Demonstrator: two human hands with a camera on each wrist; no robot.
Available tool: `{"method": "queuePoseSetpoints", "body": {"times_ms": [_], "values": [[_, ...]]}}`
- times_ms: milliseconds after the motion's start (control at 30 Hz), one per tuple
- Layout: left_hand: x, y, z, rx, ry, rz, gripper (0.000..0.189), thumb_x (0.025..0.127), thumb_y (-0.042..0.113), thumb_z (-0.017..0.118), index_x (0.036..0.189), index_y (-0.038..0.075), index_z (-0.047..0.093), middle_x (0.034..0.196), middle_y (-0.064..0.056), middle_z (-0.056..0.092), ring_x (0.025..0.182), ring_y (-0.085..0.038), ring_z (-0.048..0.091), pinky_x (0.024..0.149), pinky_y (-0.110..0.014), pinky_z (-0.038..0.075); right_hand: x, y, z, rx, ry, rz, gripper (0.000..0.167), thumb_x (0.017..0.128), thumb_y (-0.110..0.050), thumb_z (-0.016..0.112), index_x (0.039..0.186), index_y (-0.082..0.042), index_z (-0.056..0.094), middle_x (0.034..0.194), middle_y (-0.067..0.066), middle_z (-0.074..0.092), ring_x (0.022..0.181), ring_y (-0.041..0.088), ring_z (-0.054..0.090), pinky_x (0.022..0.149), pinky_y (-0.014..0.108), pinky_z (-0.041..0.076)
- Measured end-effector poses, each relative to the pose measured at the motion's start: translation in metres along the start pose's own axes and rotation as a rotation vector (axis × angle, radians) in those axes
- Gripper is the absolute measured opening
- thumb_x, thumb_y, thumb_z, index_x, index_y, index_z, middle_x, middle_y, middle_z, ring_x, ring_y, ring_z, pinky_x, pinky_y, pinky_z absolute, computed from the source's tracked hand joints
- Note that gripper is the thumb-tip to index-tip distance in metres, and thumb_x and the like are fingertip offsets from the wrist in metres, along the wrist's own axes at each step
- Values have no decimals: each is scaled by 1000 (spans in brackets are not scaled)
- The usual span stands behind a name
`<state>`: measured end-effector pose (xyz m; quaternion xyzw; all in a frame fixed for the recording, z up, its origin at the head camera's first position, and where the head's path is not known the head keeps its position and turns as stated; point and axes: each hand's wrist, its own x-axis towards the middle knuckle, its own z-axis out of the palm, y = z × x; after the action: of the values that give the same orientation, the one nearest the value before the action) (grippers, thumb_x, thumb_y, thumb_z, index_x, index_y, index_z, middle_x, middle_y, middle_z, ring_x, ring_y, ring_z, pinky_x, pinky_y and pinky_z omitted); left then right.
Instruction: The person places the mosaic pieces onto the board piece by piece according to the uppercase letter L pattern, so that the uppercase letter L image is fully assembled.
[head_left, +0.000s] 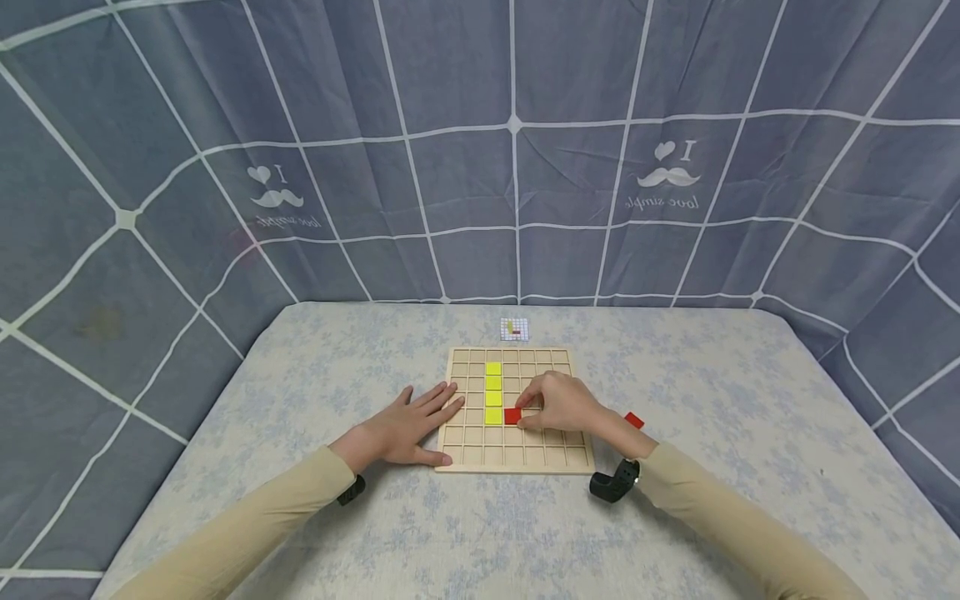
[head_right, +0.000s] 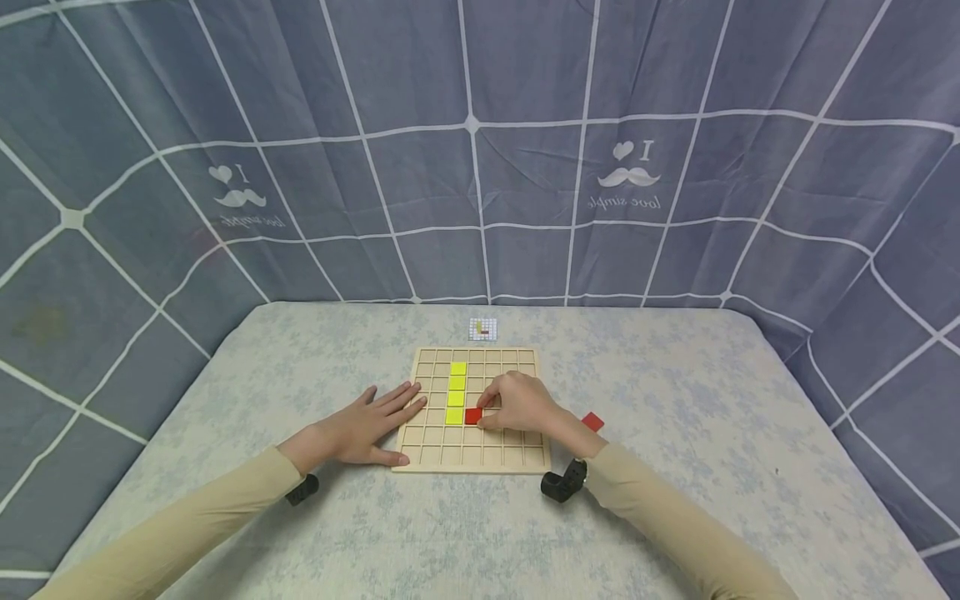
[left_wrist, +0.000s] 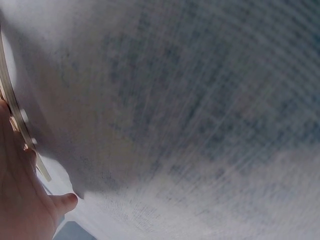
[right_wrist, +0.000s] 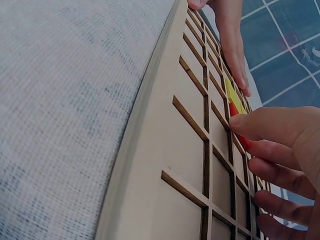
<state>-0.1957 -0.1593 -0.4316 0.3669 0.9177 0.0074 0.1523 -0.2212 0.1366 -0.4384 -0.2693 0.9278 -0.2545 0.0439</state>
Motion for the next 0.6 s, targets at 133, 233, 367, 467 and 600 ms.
{"method": "queuePoseSetpoints", "body": {"times_ms": [133, 233, 367, 467, 600], "values": [[0, 0, 0, -6, -4, -5, 92, 88, 67, 51, 157, 18, 13, 164, -7, 4, 151, -26, 7, 113, -65, 16, -1, -1, -1, 1, -3, -10, 19, 71, -30, 83, 88, -21, 78, 89, -9, 70, 66, 4, 49, 56, 21, 40], [1, 0, 0, -4, -3, -7, 92, 88, 67, 51, 157, 19, 12, 164, -6, 4, 151, -26, 7, 113, -65, 16, -1, -2, -2, 7, -4, -22, 20, 72, -29, 83, 88, -20, 78, 90, -8, 70, 66, 5, 49, 57, 21, 40], [1, 0, 0, -4, 2, -5, 92, 88, 67, 51, 157, 19, 12, 164, -6, 4, 151, -26, 7, 113, -65, 16, -2, 1, -2, 8, 5, -40, 21, 72, -31, 83, 90, -20, 78, 90, -9, 71, 71, 4, 53, 60, 21, 42], [1, 1, 0, -5, 2, -6, 92, 88, 67, 51, 157, 19, 12, 164, -6, 4, 151, -26, 7, 113, -65, 16, -4, 5, -4, 3, 25, -51, 22, 73, -31, 82, 91, -22, 77, 89, -12, 71, 78, 4, 57, 66, 22, 45], [0, 2, -1, -7, 0, -10, 92, 88, 66, 52, 157, 19, 13, 164, -7, 4, 151, -26, 7, 113, -65, 15, -7, 11, -10, 4, 54, -42, 22, 73, -32, 82, 92, -23, 76, 89, -12, 70, 81, 6, 58, 69, 25, 46]]}}
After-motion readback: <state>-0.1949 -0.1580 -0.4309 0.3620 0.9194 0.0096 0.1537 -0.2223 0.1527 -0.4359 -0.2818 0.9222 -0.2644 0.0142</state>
